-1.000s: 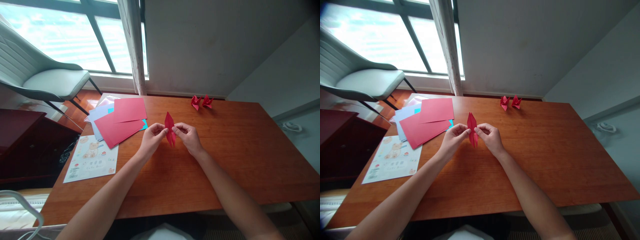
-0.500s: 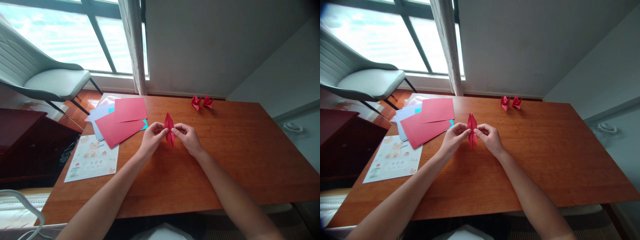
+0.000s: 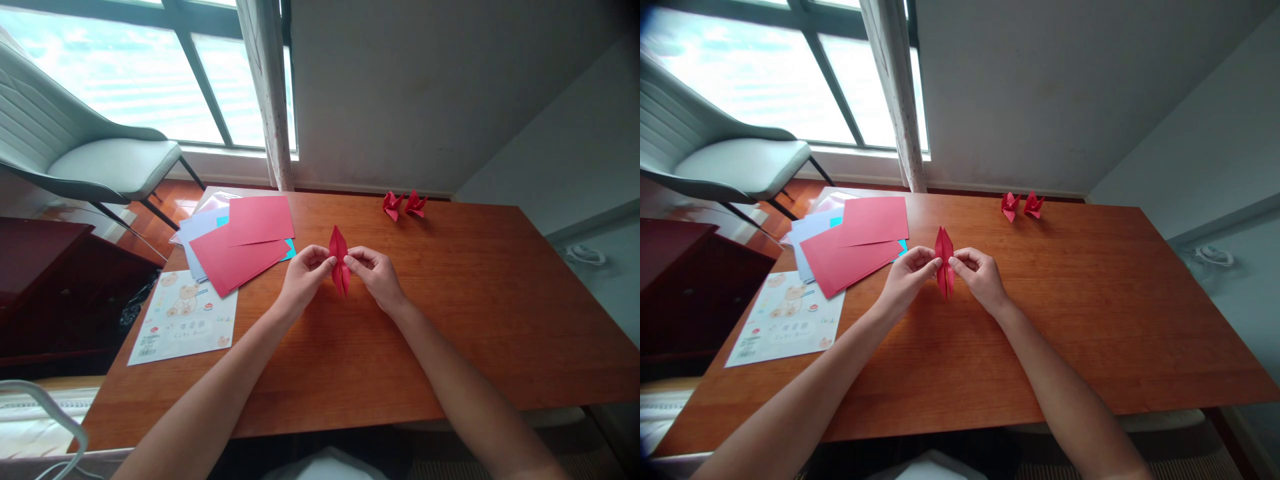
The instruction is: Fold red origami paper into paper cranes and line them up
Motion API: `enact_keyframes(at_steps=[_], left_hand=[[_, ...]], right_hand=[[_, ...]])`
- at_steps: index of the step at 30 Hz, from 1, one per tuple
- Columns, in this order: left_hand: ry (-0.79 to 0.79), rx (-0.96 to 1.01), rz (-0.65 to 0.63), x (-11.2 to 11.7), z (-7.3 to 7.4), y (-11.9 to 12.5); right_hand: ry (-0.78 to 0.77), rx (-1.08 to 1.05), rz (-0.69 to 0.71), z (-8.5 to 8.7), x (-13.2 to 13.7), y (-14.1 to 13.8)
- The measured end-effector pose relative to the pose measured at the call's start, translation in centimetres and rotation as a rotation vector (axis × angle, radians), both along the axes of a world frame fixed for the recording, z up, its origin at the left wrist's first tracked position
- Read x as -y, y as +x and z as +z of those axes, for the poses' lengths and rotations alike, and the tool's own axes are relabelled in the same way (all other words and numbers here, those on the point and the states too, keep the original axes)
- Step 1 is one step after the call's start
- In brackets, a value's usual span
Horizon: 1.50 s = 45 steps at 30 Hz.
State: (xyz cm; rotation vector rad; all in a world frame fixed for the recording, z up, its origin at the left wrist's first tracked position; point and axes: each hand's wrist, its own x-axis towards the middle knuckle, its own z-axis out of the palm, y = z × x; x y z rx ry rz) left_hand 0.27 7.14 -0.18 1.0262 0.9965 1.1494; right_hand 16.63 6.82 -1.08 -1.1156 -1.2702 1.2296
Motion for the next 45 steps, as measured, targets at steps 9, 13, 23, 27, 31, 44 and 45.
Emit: enact_keyframes(at_steps=[9, 13, 23, 27, 31, 44, 45], left_hand=[[0.004, 0.015, -0.007, -0.09, 0.12, 0.05], [0.001, 0.015, -0.007, -0.05, 0.14, 0.03], [-0.004, 0.012, -0.009, 0.02, 0.1, -0.06], [-0.006, 0.005, -0.008, 0.07, 0.22, -0.05], [-0.011, 0.011, -0.007, 0.07, 0.22, -0.02], [-0.005, 0.011, -0.013, 0.07, 0.14, -0.05], [-0.007, 0.008, -0.012, 0.08, 0.16, -0.03]], right_hand=[[0.005, -0.003, 0.004, -0.05, 0.02, 0.03], [0.0, -0.004, 0.007, -0.01, -0.01, -0.02], [-0.003, 0.002, 0.004, -0.02, 0.03, 0.02], [-0.004, 0.022, -0.007, 0.11, 0.06, -0.01], [-0.005, 0.024, -0.008, 0.14, 0.06, -0.01], [0.001, 0.024, -0.003, 0.09, 0.07, 0.01], [0.004, 0.027, -0.003, 0.09, 0.08, 0.0]])
